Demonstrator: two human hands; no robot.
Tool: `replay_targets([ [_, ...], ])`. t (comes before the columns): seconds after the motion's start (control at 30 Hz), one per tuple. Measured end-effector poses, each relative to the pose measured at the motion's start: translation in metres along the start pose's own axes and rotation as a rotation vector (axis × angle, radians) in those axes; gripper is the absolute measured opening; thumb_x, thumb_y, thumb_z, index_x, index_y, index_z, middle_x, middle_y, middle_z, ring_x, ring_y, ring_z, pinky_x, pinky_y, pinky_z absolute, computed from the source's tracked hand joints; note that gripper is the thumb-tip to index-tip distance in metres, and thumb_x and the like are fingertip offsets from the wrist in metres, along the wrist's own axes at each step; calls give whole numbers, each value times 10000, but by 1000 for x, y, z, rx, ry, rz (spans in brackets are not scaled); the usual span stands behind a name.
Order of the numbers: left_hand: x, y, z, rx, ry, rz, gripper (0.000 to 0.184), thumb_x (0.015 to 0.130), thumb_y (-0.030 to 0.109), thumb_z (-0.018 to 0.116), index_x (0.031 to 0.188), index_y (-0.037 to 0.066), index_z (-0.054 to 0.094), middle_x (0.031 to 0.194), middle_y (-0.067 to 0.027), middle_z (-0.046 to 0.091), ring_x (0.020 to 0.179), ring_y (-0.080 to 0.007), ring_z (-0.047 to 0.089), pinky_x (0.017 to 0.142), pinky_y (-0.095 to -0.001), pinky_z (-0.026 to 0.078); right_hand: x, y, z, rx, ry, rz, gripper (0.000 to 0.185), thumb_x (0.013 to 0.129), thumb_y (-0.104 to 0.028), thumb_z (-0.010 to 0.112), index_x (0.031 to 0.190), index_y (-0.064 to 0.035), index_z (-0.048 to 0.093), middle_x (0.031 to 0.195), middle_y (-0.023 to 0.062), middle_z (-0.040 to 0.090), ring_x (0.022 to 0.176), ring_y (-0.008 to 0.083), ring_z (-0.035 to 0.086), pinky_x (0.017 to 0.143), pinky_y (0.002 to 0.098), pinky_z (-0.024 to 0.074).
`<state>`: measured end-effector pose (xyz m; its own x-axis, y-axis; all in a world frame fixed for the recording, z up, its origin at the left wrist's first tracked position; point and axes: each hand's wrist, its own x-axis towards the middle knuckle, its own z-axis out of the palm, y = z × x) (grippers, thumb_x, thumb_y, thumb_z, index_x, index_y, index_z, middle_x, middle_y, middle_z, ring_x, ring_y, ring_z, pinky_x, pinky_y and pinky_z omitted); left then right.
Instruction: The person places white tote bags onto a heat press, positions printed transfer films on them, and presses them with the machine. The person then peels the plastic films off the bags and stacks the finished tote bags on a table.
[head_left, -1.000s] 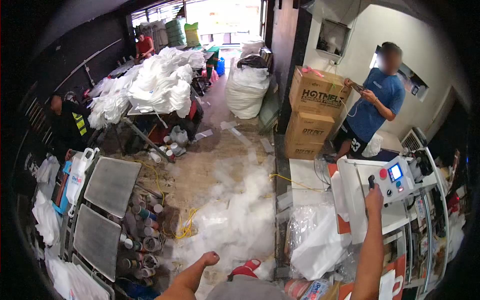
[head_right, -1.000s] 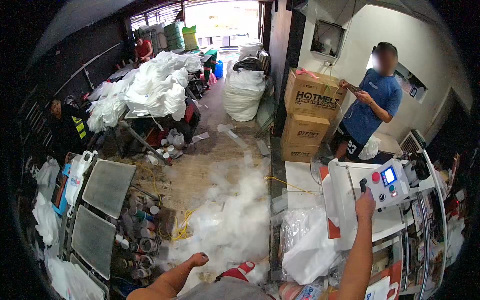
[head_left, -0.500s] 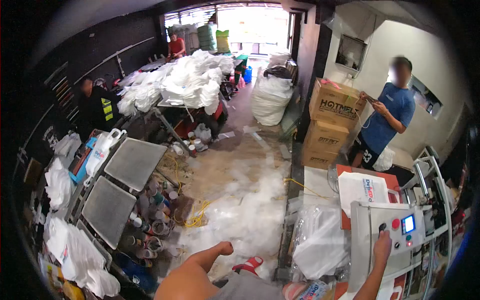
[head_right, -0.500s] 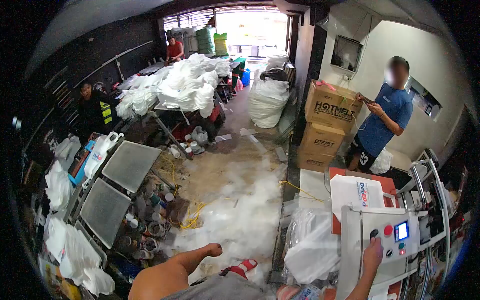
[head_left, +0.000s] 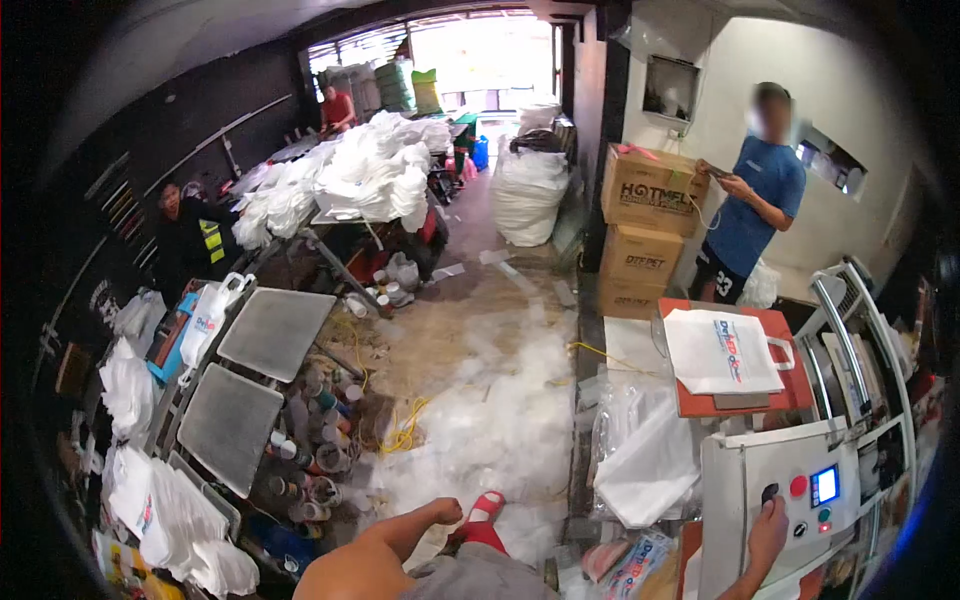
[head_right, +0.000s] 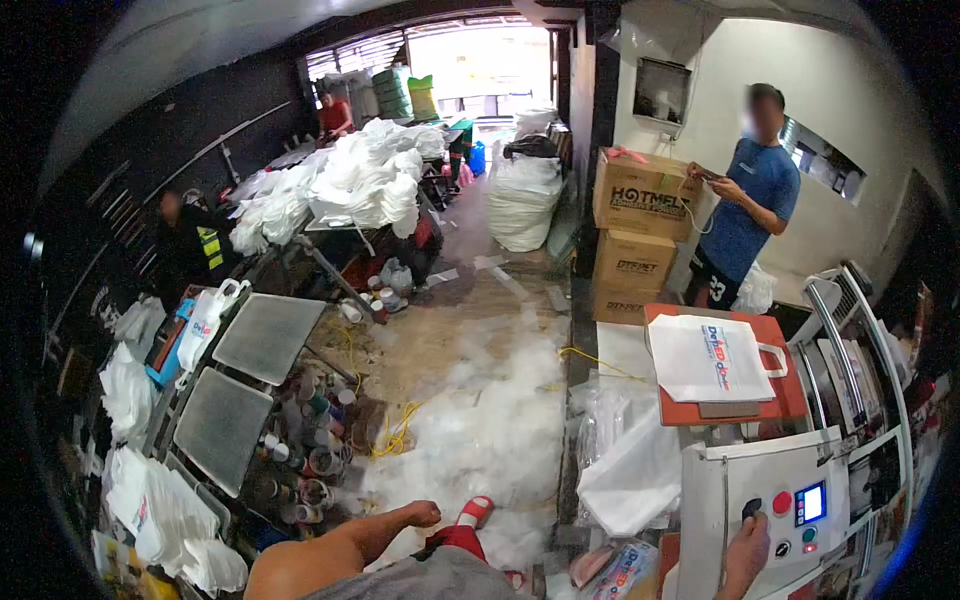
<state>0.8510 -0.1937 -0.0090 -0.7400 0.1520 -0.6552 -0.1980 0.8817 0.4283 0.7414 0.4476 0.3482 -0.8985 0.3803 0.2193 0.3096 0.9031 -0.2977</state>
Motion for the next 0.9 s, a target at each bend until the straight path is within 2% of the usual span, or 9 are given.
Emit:
replay_targets([
  [0.27,32,-101,16,-395,-4,-155,214,792,228,663,867,30,698,810,-153,697,750,-266,688,675,-372,554,-42,5,-26,33,101,126,359,933,-392,563,1085,-73,625,977,204,674,919,421,633,791,507,493],
  [0.3,45,-124,15,-301,-45,180,265,809,285,674,871,28,694,747,-129,694,681,-187,677,618,-326,540,-47,3,-29,50,147,146,347,920,-396,580,1040,-74,624,987,210,675,911,419,637,776,507,499],
  [0.37,26,-86,-16,-263,-45,96,197,820,202,617,857,28,702,789,-103,715,752,-163,670,617,-355,540,-48,10,-33,-57,120,315,409,881,-467,599,991,-76,643,938,211,683,884,410,649,791,497,504],
  [0.4,48,-75,-18,170,-152,-468,225,808,231,606,850,38,716,808,-121,719,821,-191,678,668,-405,546,-49,5,-36,-67,120,386,435,866,-496,600,963,-76,657,907,211,685,876,407,653,793,492,503],
  [0.47,90,-140,-39,7,-244,289,313,810,338,607,910,57,701,817,-109,703,780,-237,658,667,-443,524,-54,12,-33,-117,163,465,438,861,-503,609,954,-80,672,865,211,684,834,406,657,756,482,511],
  [0.63,185,-173,-184,953,-385,649,518,844,480,590,1258,169,590,1251,-94,612,1169,-313,549,847,-482,485,-75,0,-42,-205,192,648,490,858,-532,592,878,-52,687,859,172,694,871,385,652,804,477,486],
  [0.77,253,-160,-262,-1029,-666,-78,396,933,501,486,955,119,588,869,-56,611,711,-274,553,504,-468,393,-92,27,-21,-371,356,619,445,865,-505,599,868,-70,692,864,145,688,879,375,634,860,483,447],
  [0.8,247,-134,-259,-695,-121,-121,258,949,334,550,981,81,592,821,-65,624,602,-239,566,433,-377,388,-95,29,-18,-357,411,611,412,862,-485,611,866,-82,694,867,136,683,887,365,626,873,486,430],
  [0.9,252,-65,-285,-599,-114,-125,169,936,207,584,1050,82,586,840,-81,648,572,-205,601,425,-289,405,-94,36,-8,-358,517,584,353,843,-441,643,865,-93,693,873,118,680,897,345,615,885,488,406],
])
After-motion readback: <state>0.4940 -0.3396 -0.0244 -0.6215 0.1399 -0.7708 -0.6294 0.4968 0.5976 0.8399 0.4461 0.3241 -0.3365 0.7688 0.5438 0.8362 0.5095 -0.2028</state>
